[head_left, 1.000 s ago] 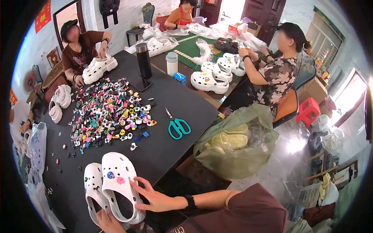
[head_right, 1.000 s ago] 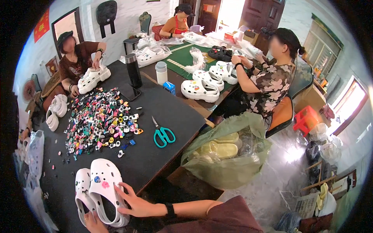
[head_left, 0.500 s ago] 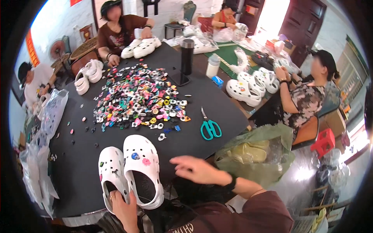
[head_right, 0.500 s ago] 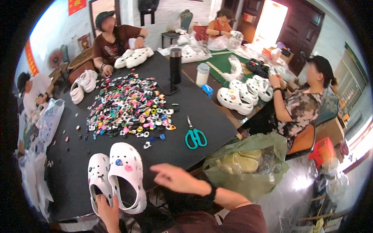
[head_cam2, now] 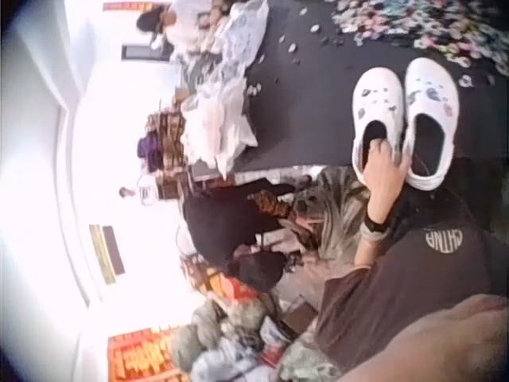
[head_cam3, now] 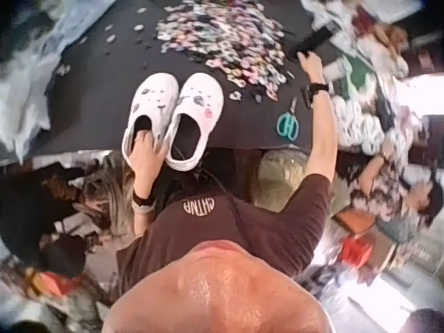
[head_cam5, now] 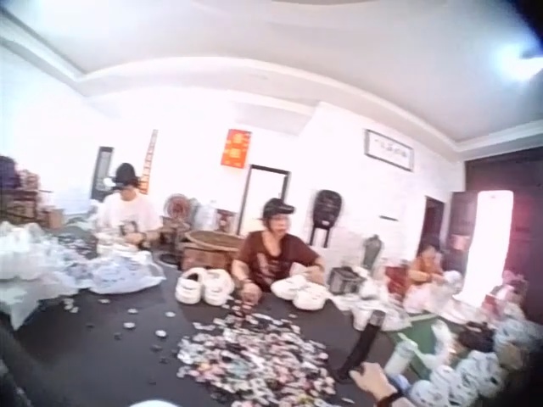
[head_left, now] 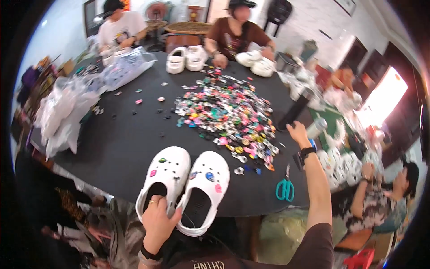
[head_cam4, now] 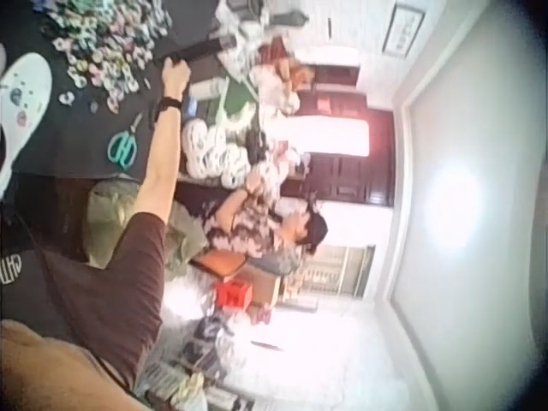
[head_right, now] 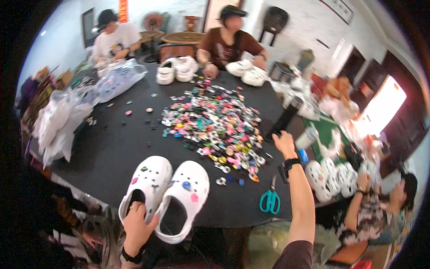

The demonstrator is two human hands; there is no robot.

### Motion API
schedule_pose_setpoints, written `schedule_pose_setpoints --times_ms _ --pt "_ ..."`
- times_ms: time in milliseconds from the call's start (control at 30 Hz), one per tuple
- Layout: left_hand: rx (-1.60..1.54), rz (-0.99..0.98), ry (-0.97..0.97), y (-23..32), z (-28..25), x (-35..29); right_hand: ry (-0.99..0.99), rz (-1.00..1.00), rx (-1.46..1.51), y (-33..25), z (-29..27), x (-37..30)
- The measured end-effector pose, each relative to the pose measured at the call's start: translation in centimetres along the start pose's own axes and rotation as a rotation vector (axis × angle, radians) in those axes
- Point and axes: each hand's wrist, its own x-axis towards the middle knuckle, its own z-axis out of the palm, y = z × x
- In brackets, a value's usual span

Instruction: Decorate shoes with charms and pack them into plastic bags.

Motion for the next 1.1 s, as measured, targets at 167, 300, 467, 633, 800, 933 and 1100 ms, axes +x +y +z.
schedule_pose_setpoints --times_ms 167,300,467,633,800,933,1100 --pt "0.005 -0.030 -0.015 -0.4 -0.7 -0.3 0.071 0.180 -0.223 -0.5 6.1 3.1" --pt "0.024 -0.075 -0.102 -0.1 -0.7 0.0 -0.131 0.385 -0.098 1.0 8.2 5.5" --pt "0.011 -0.074 -0.132 -0.1 -0.7 0.3 -0.117 0.332 -0.083 0.0 8.6 5.9" --pt "-0.032 -0.088 -0.200 0.4 -1.6 1.0 -0.147 0.426 -0.122 -1.8 7.9 5.2" --pt "-0.025 -0.089 -0.212 -0.2 -1.4 0.6 -0.108 0.553 -0.071 -3.2 7.7 4.4" --pt "-0.013 -0.067 -0.282 -0.1 -1.1 0.9 -0.134 0.686 -0.023 -3.0 6.8 3.7" --pt "-0.049 -0.041 -0.134 -0.9 -0.2 0.4 -0.160 0.664 0.016 -3.6 6.5 3.7"
